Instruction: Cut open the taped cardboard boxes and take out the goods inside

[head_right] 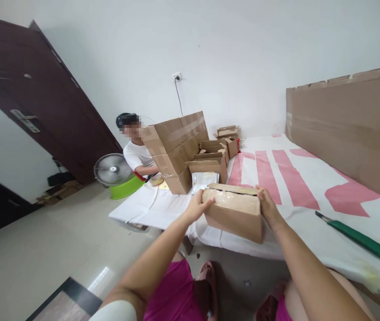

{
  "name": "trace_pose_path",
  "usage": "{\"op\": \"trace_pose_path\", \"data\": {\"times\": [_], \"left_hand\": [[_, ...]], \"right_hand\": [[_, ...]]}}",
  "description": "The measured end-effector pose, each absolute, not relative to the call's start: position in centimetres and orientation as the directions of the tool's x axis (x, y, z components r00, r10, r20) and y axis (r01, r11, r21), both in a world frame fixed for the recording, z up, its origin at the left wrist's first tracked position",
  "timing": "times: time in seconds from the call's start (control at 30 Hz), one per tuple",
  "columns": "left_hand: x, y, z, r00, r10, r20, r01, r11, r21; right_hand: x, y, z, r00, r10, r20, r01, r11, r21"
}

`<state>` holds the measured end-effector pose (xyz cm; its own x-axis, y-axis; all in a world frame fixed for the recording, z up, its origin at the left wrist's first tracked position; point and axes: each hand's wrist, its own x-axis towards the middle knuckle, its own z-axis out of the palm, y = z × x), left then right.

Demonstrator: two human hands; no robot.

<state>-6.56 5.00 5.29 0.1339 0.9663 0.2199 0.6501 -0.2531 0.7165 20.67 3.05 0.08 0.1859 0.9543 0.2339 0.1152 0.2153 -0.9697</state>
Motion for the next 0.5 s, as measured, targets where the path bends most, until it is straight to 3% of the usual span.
{"op": "trace_pose_path", "data": {"times": [0.1, 0.23, 0.4, 0.5], "left_hand": [[-4.4, 4.3, 3.9, 0.209, 0.945, 0.253, 0.584, -0.328, 0.742], [-3.4, 4.1, 1.4, 0.189, 0.919, 0.346, 0.422, -0.394, 0.817], [-3.6, 5.1, 0.2, 0.189, 0.88, 0.436, 0.213, -0.47, 0.857], [-4.1, 5.7, 0.8, 0.213, 0.861, 0.462, 0.126, -0.493, 0.861]], "right_hand": [[23.3, 3.2, -0.1, 0.247, 0.96, 0.134, -0.033, 0.146, -0.989], [24.0, 2.5, -0.2, 0.233, 0.961, 0.148, -0.06, 0.166, -0.984], [23.6, 2.2, 0.2, 0.265, 0.952, 0.154, 0.036, 0.15, -0.988], [25.7, 2.6, 0.5, 0.402, 0.89, 0.214, 0.32, 0.083, -0.944]]}}
